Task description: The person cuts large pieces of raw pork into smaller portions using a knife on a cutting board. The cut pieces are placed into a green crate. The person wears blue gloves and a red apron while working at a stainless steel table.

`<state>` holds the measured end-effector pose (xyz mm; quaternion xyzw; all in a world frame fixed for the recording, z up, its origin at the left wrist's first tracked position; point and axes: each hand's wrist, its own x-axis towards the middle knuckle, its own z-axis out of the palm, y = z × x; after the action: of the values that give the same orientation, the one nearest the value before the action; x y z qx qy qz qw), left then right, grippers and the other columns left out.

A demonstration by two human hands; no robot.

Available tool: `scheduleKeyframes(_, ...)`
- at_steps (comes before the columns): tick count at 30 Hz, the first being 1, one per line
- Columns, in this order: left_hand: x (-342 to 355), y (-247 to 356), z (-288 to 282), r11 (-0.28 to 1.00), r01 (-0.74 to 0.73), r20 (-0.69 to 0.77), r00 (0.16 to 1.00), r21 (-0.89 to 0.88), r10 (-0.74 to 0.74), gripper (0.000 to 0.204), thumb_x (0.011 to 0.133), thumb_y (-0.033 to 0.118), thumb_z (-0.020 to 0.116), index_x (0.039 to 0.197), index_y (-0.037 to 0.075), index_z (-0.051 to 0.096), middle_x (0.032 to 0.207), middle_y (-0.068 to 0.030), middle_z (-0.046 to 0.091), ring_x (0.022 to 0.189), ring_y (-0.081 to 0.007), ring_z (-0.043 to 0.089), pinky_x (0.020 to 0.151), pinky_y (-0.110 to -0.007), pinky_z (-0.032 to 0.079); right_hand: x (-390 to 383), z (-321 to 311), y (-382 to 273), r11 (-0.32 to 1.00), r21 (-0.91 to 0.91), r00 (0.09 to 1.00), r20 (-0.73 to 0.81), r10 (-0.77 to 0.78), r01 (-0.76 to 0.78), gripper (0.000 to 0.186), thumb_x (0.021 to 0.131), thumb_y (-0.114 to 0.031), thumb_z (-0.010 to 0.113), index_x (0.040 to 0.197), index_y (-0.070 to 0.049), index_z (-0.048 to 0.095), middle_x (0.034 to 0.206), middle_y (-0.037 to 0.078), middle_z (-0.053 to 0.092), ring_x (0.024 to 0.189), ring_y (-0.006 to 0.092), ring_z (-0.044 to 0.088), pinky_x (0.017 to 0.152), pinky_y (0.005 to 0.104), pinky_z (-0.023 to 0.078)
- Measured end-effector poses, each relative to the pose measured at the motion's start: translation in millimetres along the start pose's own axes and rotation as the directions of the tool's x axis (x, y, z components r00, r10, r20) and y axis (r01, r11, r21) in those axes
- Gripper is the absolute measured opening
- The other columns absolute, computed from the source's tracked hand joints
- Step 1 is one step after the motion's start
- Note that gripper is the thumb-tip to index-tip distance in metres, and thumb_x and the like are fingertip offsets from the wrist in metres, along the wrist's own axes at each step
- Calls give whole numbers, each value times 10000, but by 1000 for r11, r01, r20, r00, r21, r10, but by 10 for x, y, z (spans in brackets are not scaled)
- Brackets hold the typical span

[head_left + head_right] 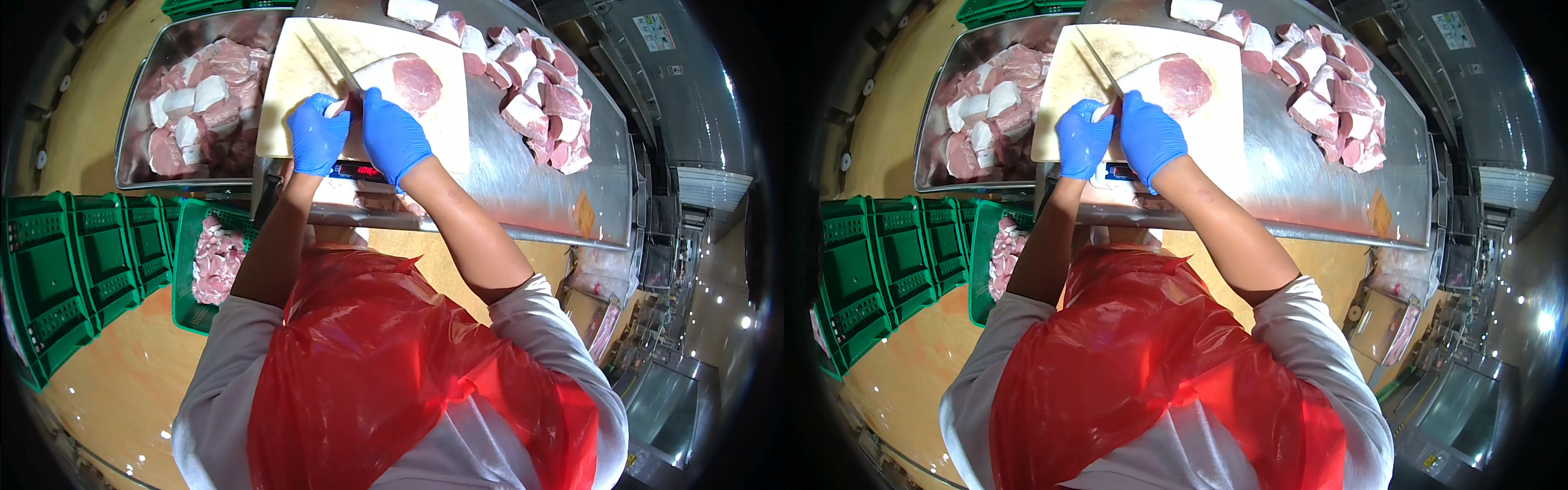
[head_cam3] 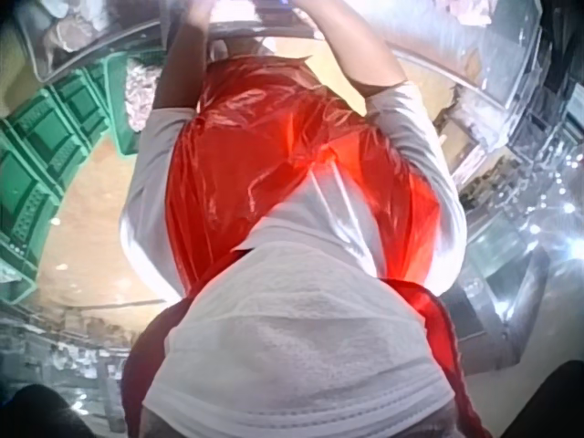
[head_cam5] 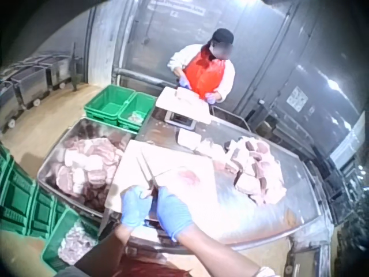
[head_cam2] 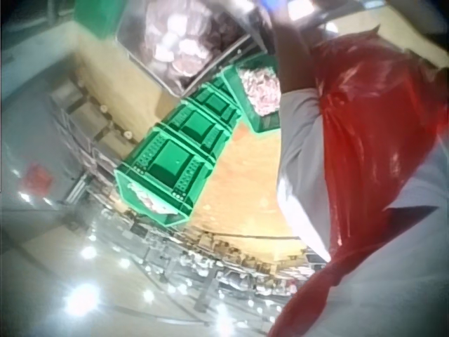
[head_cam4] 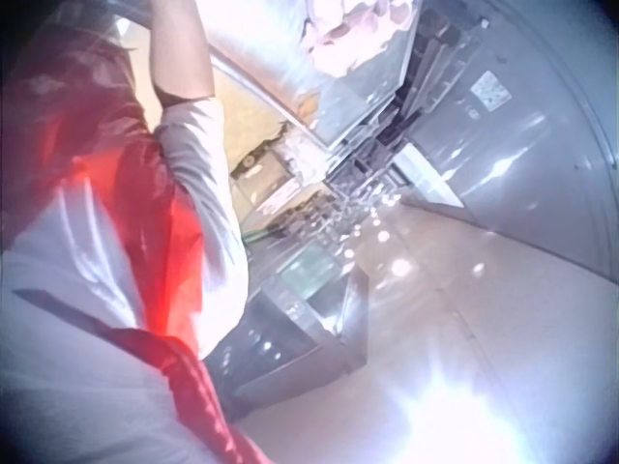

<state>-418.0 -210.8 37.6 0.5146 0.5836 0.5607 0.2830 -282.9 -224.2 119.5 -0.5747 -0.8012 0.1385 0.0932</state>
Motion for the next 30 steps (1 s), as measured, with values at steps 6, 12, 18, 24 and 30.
scheduleKeyframes(6, -167, -261, -336, 936, -79, -68, 996, -344, 59, 186, 750, 87, 759, 880, -11, 670, 718, -52, 623, 679, -92, 571, 629, -286, 496, -1211, -314, 614, 991, -133, 970, 242, 9, 23, 328, 956, -79, 494, 1266, 12, 436, 927, 298, 646, 848, 470, 649, 737, 527, 527)
scheduleKeyframes(12, -870, -567, -2377, 911, 410, 331, 865, -35, -377, 284, 785, 132, 751, 1028, 30, 646, 932, 9, 618, 901, -95, 557, 810, -275, 486, -2198, -804, 1071, 994, 22, 962, 253, 101, -110, 219, 978, -63, 541, 1167, 15, 461, 865, 315, 618, 792, 511, 609, 643, 536, 483)
scheduleKeyframes(18, -840, -721, -2530, 558, -122, 222, 968, 821, -114, 583, 834, 221, 777, 1322, -17, 564, 1221, -255, 653, 1112, -407, 644, 957, -475, 510, -1775, -511, 1093, 954, 282, 954, -242, 176, -104, 139, 980, -47, 580, 1045, 32, 486, 797, 283, 625, 749, 509, 615, 574, 459, 477)
scheduleKeyframes(24, 646, 509, -420, 856, -388, 500, 846, 341, 184, 765, 805, 410, 770, 1432, 74, 491, 1371, -219, 578, 1277, -354, 555, 1060, -429, 455, -1375, -775, 1199, 880, 468, 851, -493, 182, 84, 191, 976, -51, 607, 1103, 48, 502, 710, 208, 637, 541, 332, 606, 497, 394, 448)
scheduleKeyframes(30, 851, 945, 919, 519, -556, 698, 707, 650, -116, 729, 737, 445, 767, 1338, 113, 521, 1243, -235, 593, 1137, -395, 591, 982, -458, 480, -1668, -753, 1477, 826, 564, 825, -477, 304, 22, 163, 987, -67, 598, 1057, 41, 498, 666, 179, 605, 504, 269, 563, 475, 377, 413)
